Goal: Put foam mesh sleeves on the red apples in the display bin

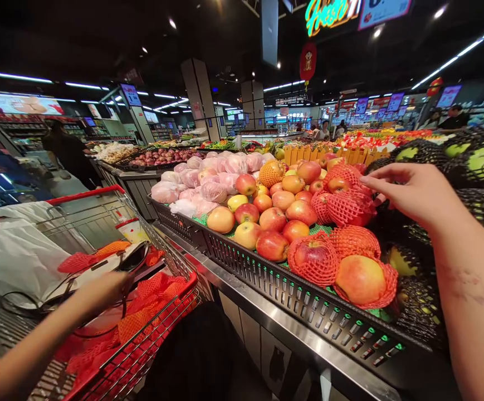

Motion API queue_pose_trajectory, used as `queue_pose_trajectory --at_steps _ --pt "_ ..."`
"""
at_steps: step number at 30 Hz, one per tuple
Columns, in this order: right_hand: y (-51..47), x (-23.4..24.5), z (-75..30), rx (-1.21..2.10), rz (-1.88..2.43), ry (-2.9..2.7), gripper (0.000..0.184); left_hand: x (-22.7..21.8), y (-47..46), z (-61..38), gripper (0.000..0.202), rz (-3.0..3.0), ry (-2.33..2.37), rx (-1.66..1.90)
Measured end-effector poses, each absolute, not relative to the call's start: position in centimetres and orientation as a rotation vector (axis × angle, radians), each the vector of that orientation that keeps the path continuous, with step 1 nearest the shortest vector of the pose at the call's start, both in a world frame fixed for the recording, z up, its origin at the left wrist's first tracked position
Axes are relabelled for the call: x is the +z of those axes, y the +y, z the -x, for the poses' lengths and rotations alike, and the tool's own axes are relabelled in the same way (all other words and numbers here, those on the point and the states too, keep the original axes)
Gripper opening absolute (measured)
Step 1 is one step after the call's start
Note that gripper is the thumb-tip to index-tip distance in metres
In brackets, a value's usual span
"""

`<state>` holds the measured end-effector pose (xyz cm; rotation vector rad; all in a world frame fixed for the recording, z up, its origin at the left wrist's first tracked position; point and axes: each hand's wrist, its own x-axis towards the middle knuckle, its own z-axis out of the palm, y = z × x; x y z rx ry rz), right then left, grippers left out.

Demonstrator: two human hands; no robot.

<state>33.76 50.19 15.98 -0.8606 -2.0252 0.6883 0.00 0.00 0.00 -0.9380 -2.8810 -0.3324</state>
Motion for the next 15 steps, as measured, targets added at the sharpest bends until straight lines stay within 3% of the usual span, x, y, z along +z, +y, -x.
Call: queue_pose_trajectory --at_steps 2,5,7,10,15 --pt "50.4 15.9 -33.8 0.715 0.884 -2.017 0.042 4.8 3.6 -1.1 0.016 1.159 -2.699 -0.345" --pt "50.8 15.9 -34.0 0.734 0.921 -1.998 0.046 11.6 11.6 -4.8 0.008 1.598 -2.115 -0.852" --pt "51.0 15.9 -34.2 0.732 0.956 -1.978 0.048 14.7 18.5 -7.5 0.019 1.795 -1.731 -1.047" --pt "51.2 16.0 -34.4 0.758 0.995 -1.948 0.051 16.6 29.4 -10.4 0.04 2.027 -1.518 -1.156" --pt "50.8 16.2 -34.0 0.801 0.991 -1.945 0.051 15.4 40.6 -9.6 0.045 2.188 -1.821 -1.093"
